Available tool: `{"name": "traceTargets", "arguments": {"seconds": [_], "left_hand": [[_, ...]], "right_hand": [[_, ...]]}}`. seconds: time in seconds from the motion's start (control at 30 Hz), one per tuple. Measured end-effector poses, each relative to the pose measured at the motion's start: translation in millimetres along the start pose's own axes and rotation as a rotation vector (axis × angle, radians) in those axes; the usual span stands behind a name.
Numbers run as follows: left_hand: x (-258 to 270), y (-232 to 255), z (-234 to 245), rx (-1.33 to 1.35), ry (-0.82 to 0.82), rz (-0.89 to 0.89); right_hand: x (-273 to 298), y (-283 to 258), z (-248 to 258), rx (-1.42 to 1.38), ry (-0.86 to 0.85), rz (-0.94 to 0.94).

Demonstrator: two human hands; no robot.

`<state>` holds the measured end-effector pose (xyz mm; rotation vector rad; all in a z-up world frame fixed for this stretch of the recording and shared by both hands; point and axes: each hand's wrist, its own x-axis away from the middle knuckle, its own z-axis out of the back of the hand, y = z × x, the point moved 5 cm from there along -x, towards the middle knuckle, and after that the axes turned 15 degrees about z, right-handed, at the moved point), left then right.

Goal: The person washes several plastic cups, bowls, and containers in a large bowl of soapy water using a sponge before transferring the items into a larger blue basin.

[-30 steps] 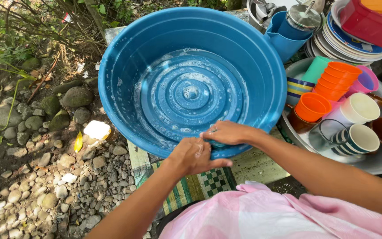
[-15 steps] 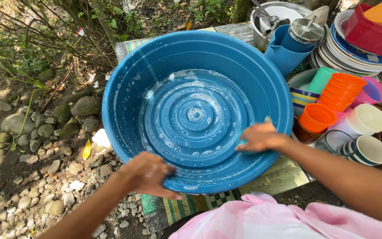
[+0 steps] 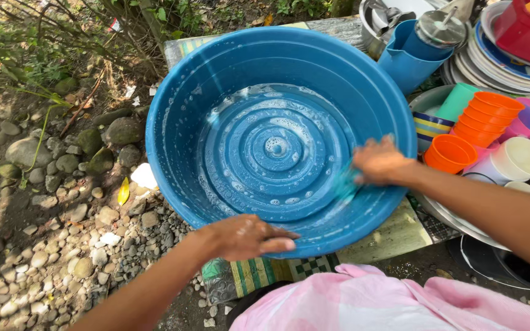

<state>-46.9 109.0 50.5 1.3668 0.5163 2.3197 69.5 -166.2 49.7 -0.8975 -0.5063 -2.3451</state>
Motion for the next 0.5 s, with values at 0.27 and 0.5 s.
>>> {"name": "traceTargets", "arguments": {"seconds": [0.27,0.5], "left_hand": [[-73.3,-93.0,37.9,-0.22,0.535,0.419],[-132.9,-132.4,102.3,0.064,0.62,0.83]], "right_hand": [[-19.9,54.1,3.4,-0.34,0.783,-0.234],[-131.6,36.2,-86.2,-0.6,0.32,-0.404]]}}
